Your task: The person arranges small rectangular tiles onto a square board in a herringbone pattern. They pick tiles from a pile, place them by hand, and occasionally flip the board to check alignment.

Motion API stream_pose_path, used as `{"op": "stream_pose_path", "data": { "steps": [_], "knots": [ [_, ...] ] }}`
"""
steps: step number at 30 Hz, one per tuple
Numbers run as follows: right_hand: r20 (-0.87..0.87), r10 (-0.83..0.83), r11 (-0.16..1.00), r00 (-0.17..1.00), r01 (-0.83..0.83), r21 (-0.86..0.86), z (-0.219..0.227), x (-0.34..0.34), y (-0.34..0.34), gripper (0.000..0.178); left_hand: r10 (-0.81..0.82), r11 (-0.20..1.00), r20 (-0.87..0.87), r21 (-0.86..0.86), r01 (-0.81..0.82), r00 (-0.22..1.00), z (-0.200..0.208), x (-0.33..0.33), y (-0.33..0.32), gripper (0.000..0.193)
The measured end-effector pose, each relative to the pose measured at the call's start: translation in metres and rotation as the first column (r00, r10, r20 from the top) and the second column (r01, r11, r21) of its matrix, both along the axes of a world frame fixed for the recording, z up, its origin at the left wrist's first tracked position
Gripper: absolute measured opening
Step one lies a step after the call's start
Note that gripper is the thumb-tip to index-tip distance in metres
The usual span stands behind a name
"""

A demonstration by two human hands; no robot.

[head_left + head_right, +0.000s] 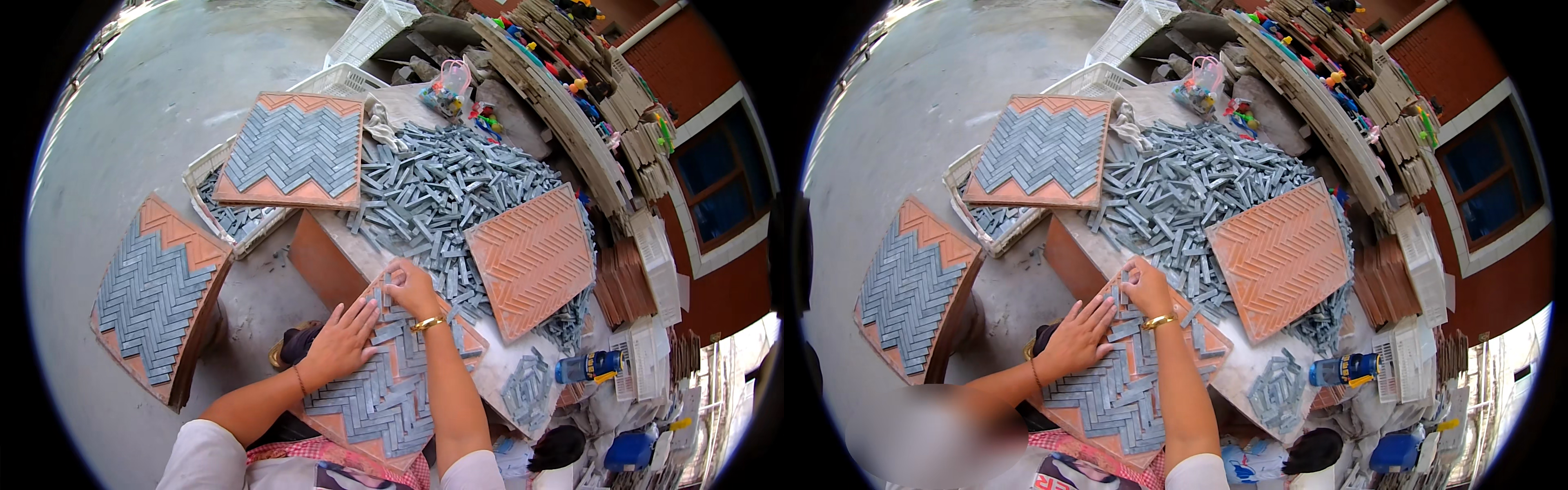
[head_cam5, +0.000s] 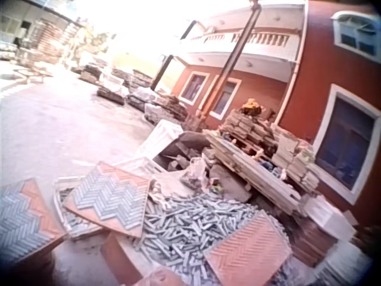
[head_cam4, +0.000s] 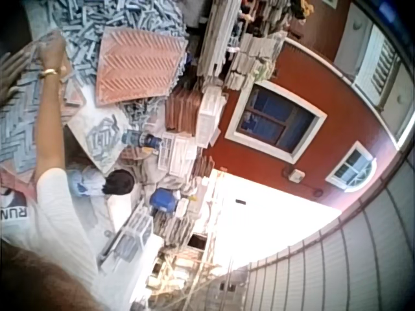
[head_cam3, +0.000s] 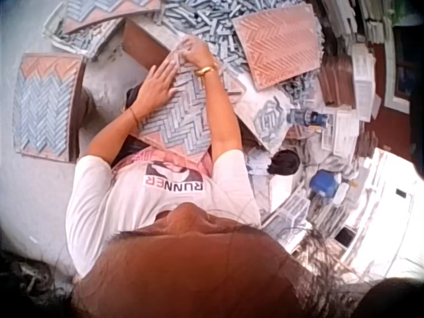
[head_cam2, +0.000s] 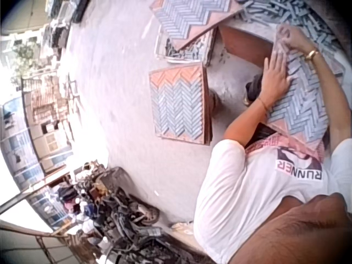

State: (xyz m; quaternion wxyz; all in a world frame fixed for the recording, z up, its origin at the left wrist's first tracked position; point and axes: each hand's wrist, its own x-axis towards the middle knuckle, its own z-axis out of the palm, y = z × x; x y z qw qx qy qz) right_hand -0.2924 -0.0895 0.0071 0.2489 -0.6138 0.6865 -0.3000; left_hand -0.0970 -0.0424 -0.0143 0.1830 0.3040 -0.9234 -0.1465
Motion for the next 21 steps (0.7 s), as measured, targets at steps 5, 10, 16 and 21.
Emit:
{"op": "stream_pose_path", "data": {
  "steps": [5, 10, 16, 21],
  "knots": [
    [-0.036, 0.046, 0.998, 0.998, -0.045, 0.034, -0.008, -0.001, 0.008, 0.025, -0.006, 1.000, 0.005, 0.002, 0.006, 1.000, 0.000, -0.001, 0.000, 0.068],
    [0.113, -0.072, 0.989, 0.991, 0.085, -0.118, 0.001, -0.021, 0.022, 0.024, -0.005, 1.000, 0.044, 0.015, 0.004, 0.999, 0.000, -0.003, -0.001, 0.071],
    [0.147, -0.243, 0.957, 0.959, 0.262, -0.127, -0.004, -0.047, 0.070, 0.023, -0.031, 0.999, -0.053, -0.046, 0.028, 0.998, 0.014, -0.022, -0.018, 0.071],
    [-0.049, -0.258, 0.943, 0.965, 0.240, -0.230, -0.009, -0.044, 0.081, 0.019, -0.006, 0.999, -0.021, -0.046, 0.005, 1.000, -0.015, -0.047, -0.043, 0.065]
  ]
}}
